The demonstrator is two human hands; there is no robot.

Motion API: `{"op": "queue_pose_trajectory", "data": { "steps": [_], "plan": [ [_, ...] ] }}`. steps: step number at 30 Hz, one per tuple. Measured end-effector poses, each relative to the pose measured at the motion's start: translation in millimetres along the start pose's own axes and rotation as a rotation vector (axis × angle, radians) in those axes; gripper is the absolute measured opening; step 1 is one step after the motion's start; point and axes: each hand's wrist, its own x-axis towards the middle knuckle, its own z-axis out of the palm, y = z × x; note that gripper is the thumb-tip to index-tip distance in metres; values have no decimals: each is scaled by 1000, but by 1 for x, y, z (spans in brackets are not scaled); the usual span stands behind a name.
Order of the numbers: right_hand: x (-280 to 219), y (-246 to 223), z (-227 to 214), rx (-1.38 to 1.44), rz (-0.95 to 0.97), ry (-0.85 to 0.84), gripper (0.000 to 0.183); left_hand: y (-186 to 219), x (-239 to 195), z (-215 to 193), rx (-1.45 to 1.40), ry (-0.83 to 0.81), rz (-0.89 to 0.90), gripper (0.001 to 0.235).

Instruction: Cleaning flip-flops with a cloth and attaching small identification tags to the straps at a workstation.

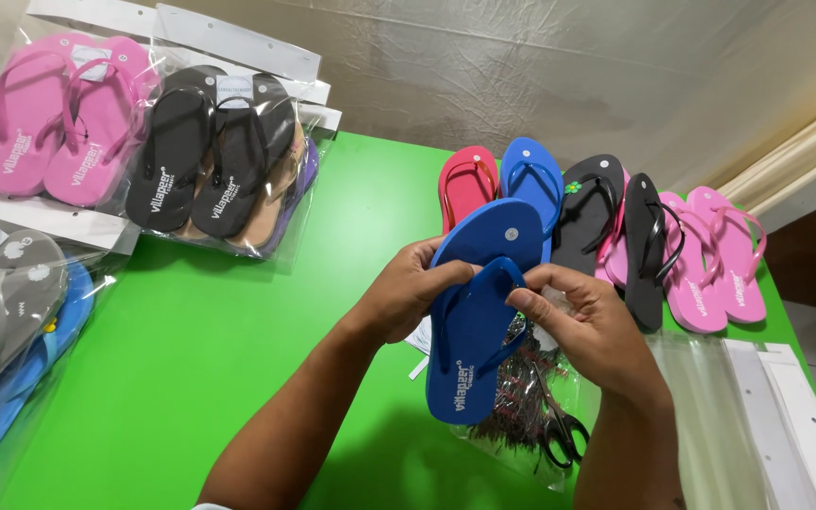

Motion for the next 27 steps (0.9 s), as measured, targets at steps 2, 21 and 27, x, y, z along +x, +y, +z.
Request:
{"op": "queue_pose_trajectory", "data": {
  "steps": [2, 21, 27],
  "plan": [
    [-4, 6, -2, -13, 10, 8, 17, 10, -4, 4, 68, -5, 58, 33],
    [-20, 20, 13, -72, -142, 407, 15, 33, -48, 34, 1248, -74, 1050, 66],
    [-18, 22, 15, -68, -118, 418, 20, 33, -44, 33, 1234, -63, 1063, 62]
  ]
}}
